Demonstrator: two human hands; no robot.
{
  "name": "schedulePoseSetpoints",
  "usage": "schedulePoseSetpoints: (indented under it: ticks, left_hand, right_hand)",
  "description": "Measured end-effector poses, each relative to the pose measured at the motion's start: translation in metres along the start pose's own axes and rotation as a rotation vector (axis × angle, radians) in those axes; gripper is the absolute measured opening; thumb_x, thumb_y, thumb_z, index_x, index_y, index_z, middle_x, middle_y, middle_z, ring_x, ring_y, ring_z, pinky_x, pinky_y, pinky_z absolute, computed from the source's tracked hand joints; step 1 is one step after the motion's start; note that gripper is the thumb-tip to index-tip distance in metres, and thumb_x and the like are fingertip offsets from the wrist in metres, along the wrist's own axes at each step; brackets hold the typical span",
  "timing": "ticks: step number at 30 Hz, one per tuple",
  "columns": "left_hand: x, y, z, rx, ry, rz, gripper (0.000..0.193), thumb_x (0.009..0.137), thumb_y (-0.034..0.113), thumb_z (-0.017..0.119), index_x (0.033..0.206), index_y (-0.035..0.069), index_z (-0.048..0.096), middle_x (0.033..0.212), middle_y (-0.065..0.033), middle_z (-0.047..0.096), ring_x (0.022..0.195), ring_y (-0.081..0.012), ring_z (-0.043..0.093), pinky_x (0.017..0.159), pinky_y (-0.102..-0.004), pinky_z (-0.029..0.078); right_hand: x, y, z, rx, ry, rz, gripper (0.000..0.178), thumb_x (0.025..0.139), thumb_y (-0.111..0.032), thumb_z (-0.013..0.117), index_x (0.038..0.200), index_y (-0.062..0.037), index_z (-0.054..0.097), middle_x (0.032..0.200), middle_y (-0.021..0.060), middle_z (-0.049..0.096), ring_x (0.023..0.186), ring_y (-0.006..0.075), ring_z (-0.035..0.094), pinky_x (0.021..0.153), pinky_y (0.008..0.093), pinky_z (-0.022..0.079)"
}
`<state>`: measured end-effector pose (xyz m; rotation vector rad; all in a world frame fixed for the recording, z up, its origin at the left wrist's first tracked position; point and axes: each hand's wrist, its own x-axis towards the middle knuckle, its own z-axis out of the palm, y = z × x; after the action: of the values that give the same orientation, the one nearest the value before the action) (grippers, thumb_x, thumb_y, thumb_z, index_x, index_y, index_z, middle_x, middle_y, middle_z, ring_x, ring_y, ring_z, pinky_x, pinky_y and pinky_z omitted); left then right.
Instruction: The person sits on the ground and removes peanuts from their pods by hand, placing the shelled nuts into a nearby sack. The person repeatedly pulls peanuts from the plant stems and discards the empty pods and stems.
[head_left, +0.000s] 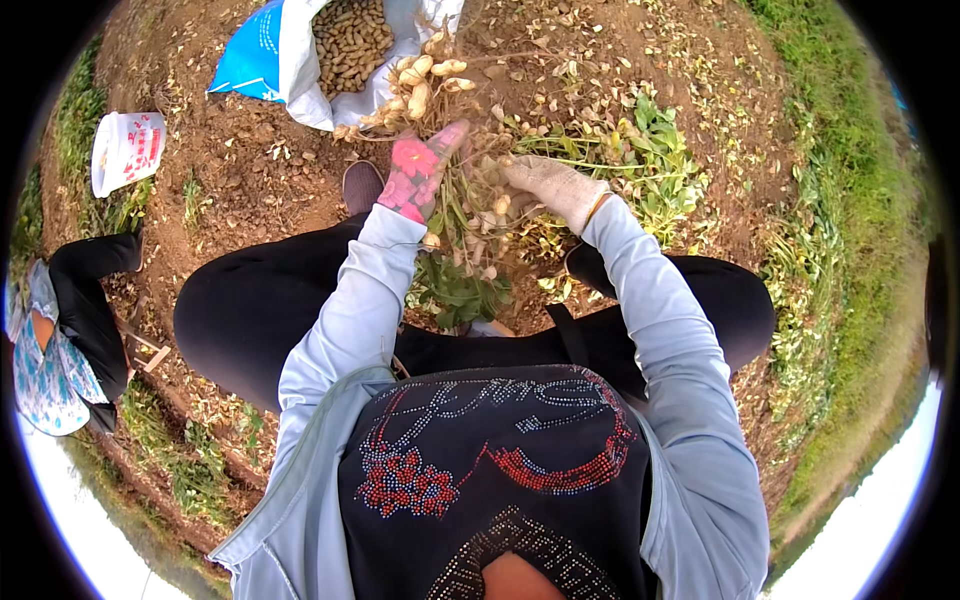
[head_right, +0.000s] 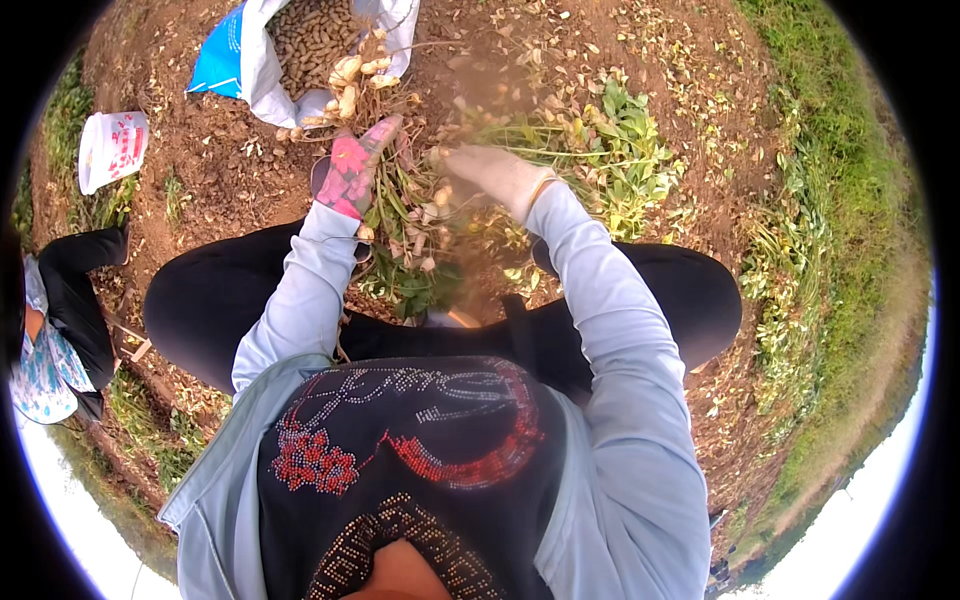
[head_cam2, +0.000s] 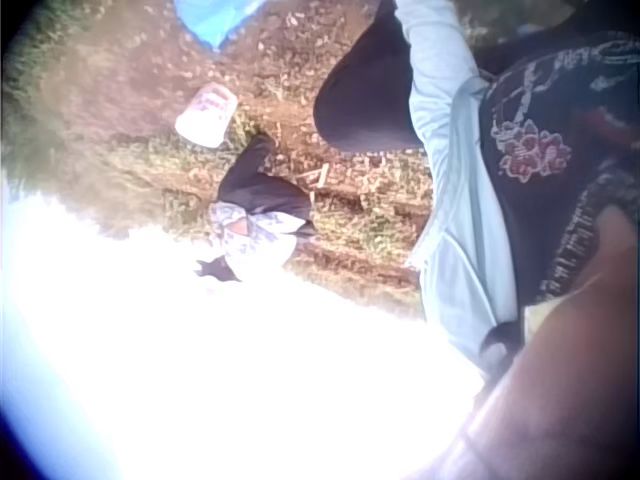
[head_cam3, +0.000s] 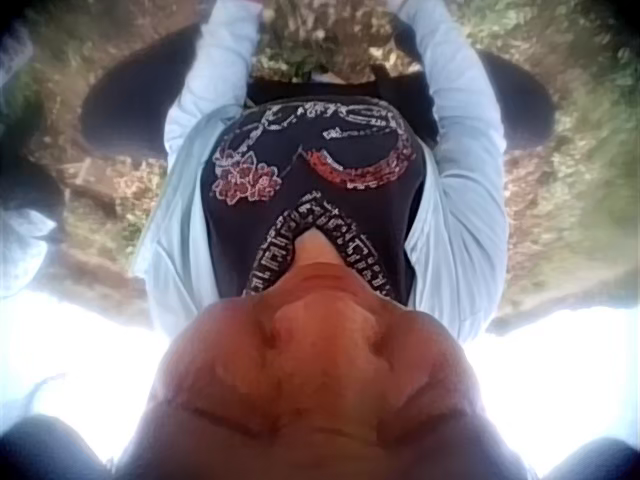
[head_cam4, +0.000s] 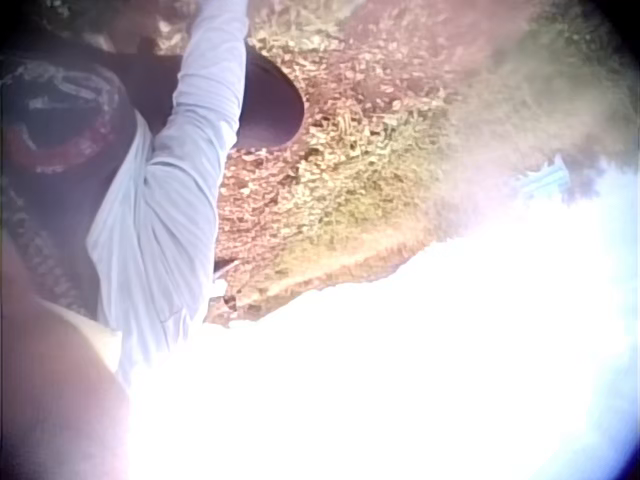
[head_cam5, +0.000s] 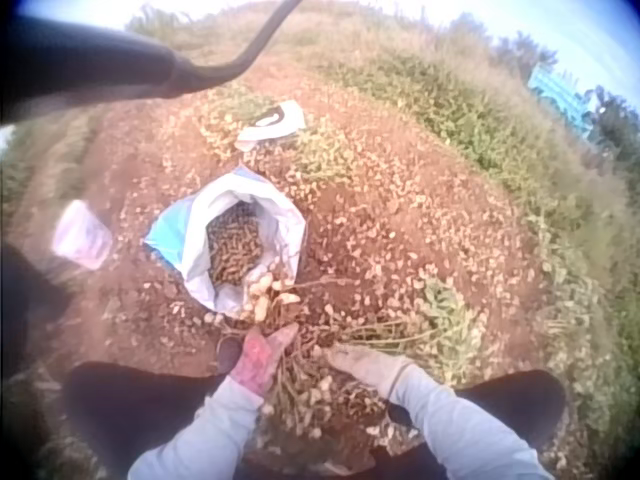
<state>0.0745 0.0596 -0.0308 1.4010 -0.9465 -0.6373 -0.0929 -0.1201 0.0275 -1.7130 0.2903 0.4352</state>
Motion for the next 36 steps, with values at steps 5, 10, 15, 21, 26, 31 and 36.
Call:
schedulePoseSetpoints:
  ticks: [5,10,15,21,26,31,36]
  left_hand:
    - [-0.002,0.04,0.005,0.088,-0.146,-0.16,0.061,0.1,0.045,0.02,0.137,0.001,0.041,0.134,-0.0163,0.049,0.123,-0.023,0.049,0.105,-0.0337,0.035]
    - [0.003,0.059,0.024,-0.217,0.044,-0.366,0.048,0.094,0.027,0.045,0.127,-0.008,0.042,0.125,-0.019,0.055,0.112,-0.0232,0.056,0.099,-0.0302,0.042]
    - [0.008,0.044,0.017,-0.59,0.175,-0.476,0.043,0.093,0.026,0.056,0.119,-0.007,0.05,0.105,-0.0142,0.061,0.091,-0.019,0.062,0.08,-0.0301,0.051]
    - [-0.001,0.008,0.018,-0.456,0.259,-0.397,0.032,0.087,0.022,0.066,0.107,-0.002,0.059,0.087,-0.0084,0.064,0.07,-0.015,0.063,0.061,-0.0279,0.053]
    - [0.002,0.004,0.023,-0.357,0.191,-0.403,0.035,0.09,0.023,0.062,0.114,-0.002,0.057,0.094,-0.0083,0.065,0.079,-0.0141,0.063,0.068,-0.0276,0.053]
    - [-0.003,0.001,0.033,-0.358,0.05,-0.379,0.037,0.093,0.023,0.057,0.122,0.0,0.054,0.1,-0.0079,0.063,0.088,-0.0141,0.062,0.073,-0.0277,0.052]
    - [-0.001,0.004,0.032,-0.504,0.158,-0.432,0.036,0.093,0.024,0.057,0.121,0.001,0.055,0.098,-0.0077,0.063,0.084,-0.0157,0.062,0.07,-0.0285,0.052]
  right_hand:
    - [-0.006,-0.017,0.008,-0.055,-0.032,0.079,0.049,0.09,-0.042,0.053,0.128,-0.0106,0.049,0.102,0.005,0.058,0.082,0.0153,0.058,0.072,0.0295,0.05]
    - [0.003,-0.016,0.016,0.004,-0.031,0.348,0.047,0.091,-0.04,0.055,0.127,-0.0101,0.051,0.096,0.0029,0.057,0.079,0.0115,0.054,0.065,0.0278,0.047]
    - [-0.006,-0.011,0.005,0.015,0.056,0.063,0.041,0.089,-0.04,0.06,0.118,-0.01,0.058,0.087,0.0001,0.059,0.071,0.0087,0.052,0.059,0.024,0.044]
    - [-0.014,-0.041,-0.004,0.188,0.241,0.305,0.033,0.09,-0.032,0.06,0.113,-0.009,0.058,0.089,-0.0022,0.061,0.071,0.005,0.054,0.059,0.0215,0.044]
    - [-0.009,-0.025,-0.005,0.51,0.495,0.164,0.023,0.093,-0.019,0.056,0.114,-0.0099,0.054,0.088,0.0005,0.061,0.074,0.0098,0.056,0.062,0.0226,0.045]
    - [0.006,-0.019,0.006,0.929,0.733,0.09,0.019,0.094,-0.01,0.05,0.112,-0.008,0.053,0.092,0.0056,0.058,0.069,0.0134,0.054,0.058,0.0242,0.045]
    - [-0.001,-0.004,-0.029,1.142,0.687,-0.077,0.028,0.093,-0.007,0.047,0.121,-0.0107,0.049,0.092,0.0076,0.06,0.07,0.013,0.053,0.059,0.025,0.045]
